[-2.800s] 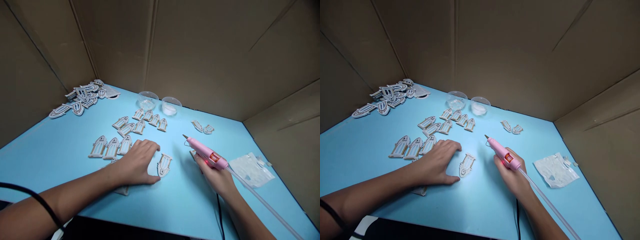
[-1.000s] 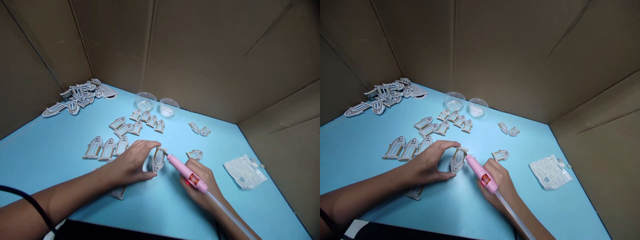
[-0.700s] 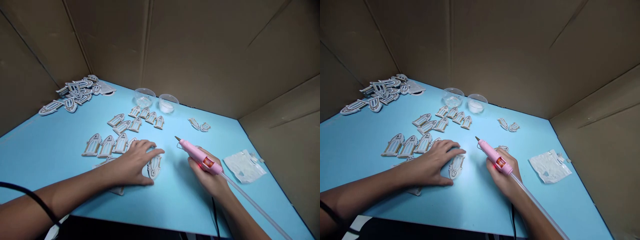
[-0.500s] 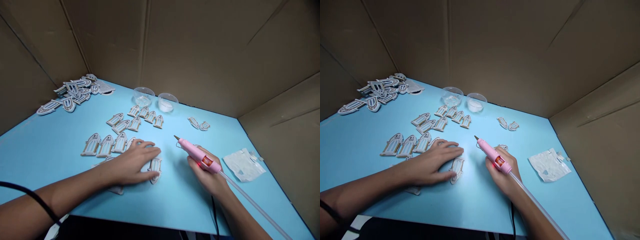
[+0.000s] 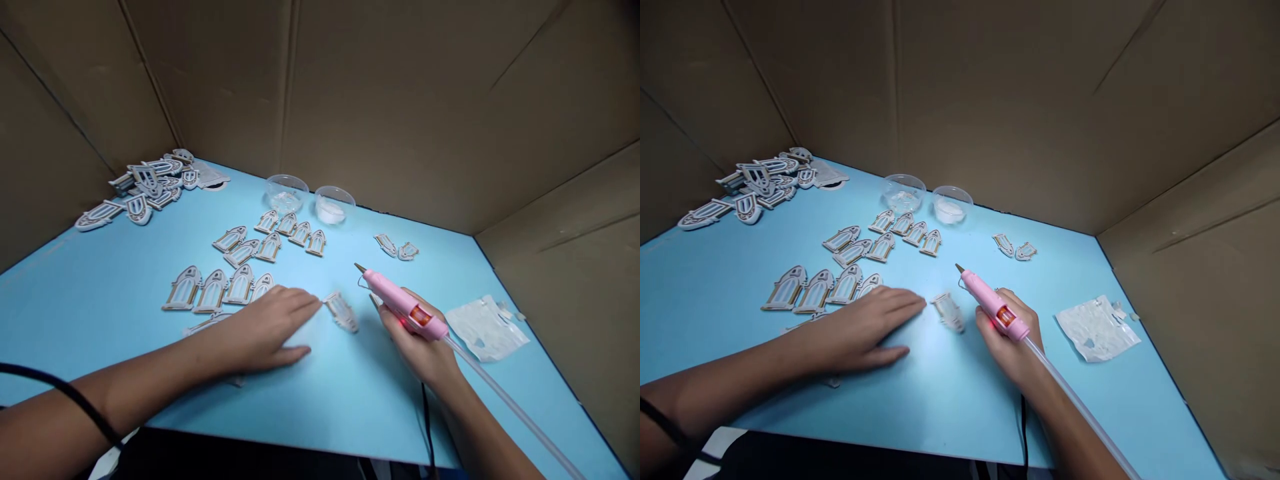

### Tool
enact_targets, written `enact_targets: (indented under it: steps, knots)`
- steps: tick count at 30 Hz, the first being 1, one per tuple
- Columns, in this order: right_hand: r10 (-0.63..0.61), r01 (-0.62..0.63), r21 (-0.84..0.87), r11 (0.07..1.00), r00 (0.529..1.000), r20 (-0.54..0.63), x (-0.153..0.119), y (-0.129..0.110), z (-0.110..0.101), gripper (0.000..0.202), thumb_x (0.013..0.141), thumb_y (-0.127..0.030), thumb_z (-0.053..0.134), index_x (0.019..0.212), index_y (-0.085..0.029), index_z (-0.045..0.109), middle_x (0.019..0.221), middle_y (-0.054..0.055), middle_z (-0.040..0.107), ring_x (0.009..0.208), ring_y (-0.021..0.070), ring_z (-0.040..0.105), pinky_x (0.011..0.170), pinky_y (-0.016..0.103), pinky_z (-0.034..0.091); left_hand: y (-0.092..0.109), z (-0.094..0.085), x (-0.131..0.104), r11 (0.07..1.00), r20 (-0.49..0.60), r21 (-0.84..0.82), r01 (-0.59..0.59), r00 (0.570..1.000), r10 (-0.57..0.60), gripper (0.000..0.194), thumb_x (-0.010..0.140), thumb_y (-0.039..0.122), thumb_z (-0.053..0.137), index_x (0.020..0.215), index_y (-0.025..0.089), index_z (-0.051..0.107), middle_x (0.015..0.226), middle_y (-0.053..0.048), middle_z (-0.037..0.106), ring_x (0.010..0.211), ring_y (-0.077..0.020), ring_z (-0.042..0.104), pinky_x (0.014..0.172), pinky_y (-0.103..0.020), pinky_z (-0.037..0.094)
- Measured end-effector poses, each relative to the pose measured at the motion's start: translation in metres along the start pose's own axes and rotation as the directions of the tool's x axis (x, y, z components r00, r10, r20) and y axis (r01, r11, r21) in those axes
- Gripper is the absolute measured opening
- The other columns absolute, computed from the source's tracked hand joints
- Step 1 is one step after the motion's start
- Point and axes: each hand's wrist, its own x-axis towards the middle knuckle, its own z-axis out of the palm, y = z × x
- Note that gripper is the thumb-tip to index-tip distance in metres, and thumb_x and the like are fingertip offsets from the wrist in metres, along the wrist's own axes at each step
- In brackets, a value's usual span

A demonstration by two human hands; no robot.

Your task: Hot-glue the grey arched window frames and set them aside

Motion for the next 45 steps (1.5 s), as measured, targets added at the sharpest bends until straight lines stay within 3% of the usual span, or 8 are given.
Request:
enact_targets:
  steps: [4, 10, 14, 20, 23, 28, 39, 45]
  knots:
    - [0.016, -0.016, 0.002, 1.0, 1.0, -0.022, 0.0, 0.005, 0.001, 0.024, 0.087, -0.03, 0.059, 0.069, -0.025, 0.044, 0.063, -0.003, 0.045, 0.056, 0.0149, 0.043, 0.053, 0.03, 0.037, -0.024, -0.004, 0.025, 0.972, -0.085, 0.176, 0.155, 0.986, -0.142, 0.041, 0.101, 0.021, 0.046, 0.14, 0.012, 0.054, 0.142, -0.018, 0.06, 0.133, -0.0329, 0.053, 0.107, -0.049, 0.041]
    - [-0.042, 0.041, -0.022, 0.999, 0.998, -0.043, 0.002, 0.01, 0.005, 0.017, 0.086, -0.027, 0.059, 0.072, -0.024, 0.049, 0.061, -0.003, 0.044, 0.056, 0.0152, 0.043, 0.054, 0.03, 0.037, -0.052, -0.009, 0.076, 0.91, -0.091, 0.289, 0.298, 0.955, -0.283, 0.046, 0.093, 0.021, 0.063, 0.136, 0.007, 0.056, 0.16, -0.027, 0.036, 0.152, -0.047, 0.025, 0.114, -0.061, 0.031]
    - [-0.086, 0.085, -0.016, 0.996, 0.995, -0.06, 0.002, 0.011, 0.006, 0.02, 0.088, -0.026, 0.058, 0.071, -0.024, 0.048, 0.062, -0.004, 0.044, 0.054, 0.0145, 0.044, 0.054, 0.03, 0.036, -0.032, 0.002, 0.053, 0.953, -0.053, 0.238, 0.186, 0.983, -0.178, 0.019, 0.099, 0.02, 0.058, 0.114, 0.017, 0.068, 0.141, -0.014, 0.06, 0.141, -0.0337, 0.046, 0.108, -0.048, 0.039]
    - [-0.077, 0.077, -0.023, 0.997, 0.997, -0.028, 0.001, 0.005, 0.003, 0.019, 0.087, -0.025, 0.057, 0.071, -0.024, 0.048, 0.063, -0.003, 0.047, 0.055, 0.0146, 0.045, 0.055, 0.03, 0.037, 0.0, -0.009, 0.007, 0.974, -0.16, -0.208, 0.088, 0.979, -0.123, 0.01, 0.097, 0.024, 0.062, 0.094, 0.02, 0.071, 0.097, -0.004, 0.076, 0.095, -0.0219, 0.069, 0.091, -0.038, 0.042]
    - [-0.024, 0.023, -0.012, 1.0, 0.999, -0.044, 0.001, 0.006, 0.002, 0.019, 0.086, -0.029, 0.059, 0.071, -0.024, 0.047, 0.061, -0.004, 0.044, 0.054, 0.015, 0.042, 0.054, 0.03, 0.036, 0.0, -0.032, 0.005, 0.883, -0.239, -0.448, 0.139, 0.933, -0.269, 0.016, 0.096, 0.028, 0.06, 0.087, 0.02, 0.072, 0.084, -0.002, 0.076, 0.079, -0.0181, 0.069, 0.077, -0.032, 0.047]
    - [0.063, -0.062, 0.018, 0.998, 0.993, -0.095, 0.003, 0.01, 0.002, 0.02, 0.084, -0.036, 0.062, 0.073, -0.025, 0.05, 0.059, -0.003, 0.045, 0.053, 0.0155, 0.042, 0.052, 0.031, 0.036, -0.008, -0.051, 0.003, 0.603, -0.085, -0.766, 0.223, 0.894, -0.439, 0.034, 0.097, 0.049, 0.057, 0.081, 0.019, 0.059, 0.048, 0.005, 0.052, 0.044, -0.0103, 0.043, 0.048, -0.024, 0.035]
    - [0.051, -0.052, -0.017, 0.999, 0.997, -0.055, 0.003, 0.012, 0.002, 0.016, 0.086, -0.034, 0.062, 0.076, -0.024, 0.055, 0.058, -0.004, 0.043, 0.05, 0.0152, 0.041, 0.049, 0.031, 0.035, -0.016, -0.032, 0.009, 0.596, -0.08, -0.776, 0.205, 0.906, -0.416, 0.017, 0.094, 0.031, 0.059, 0.101, 0.017, 0.064, 0.102, -0.008, 0.078, 0.079, -0.0157, 0.071, 0.058, -0.024, 0.048]
    - [0.036, -0.036, -0.003, 0.999, 0.998, -0.042, 0.003, 0.019, 0.004, 0.01, 0.087, -0.032, 0.063, 0.084, -0.023, 0.064, 0.06, -0.004, 0.045, 0.053, 0.0163, 0.044, 0.05, 0.031, 0.038, -0.017, -0.029, 0.009, 0.607, -0.08, -0.759, 0.236, 0.892, -0.446, 0.017, 0.09, 0.031, 0.063, 0.102, 0.018, 0.062, 0.092, -0.006, 0.08, 0.075, -0.0172, 0.071, 0.063, -0.027, 0.051]
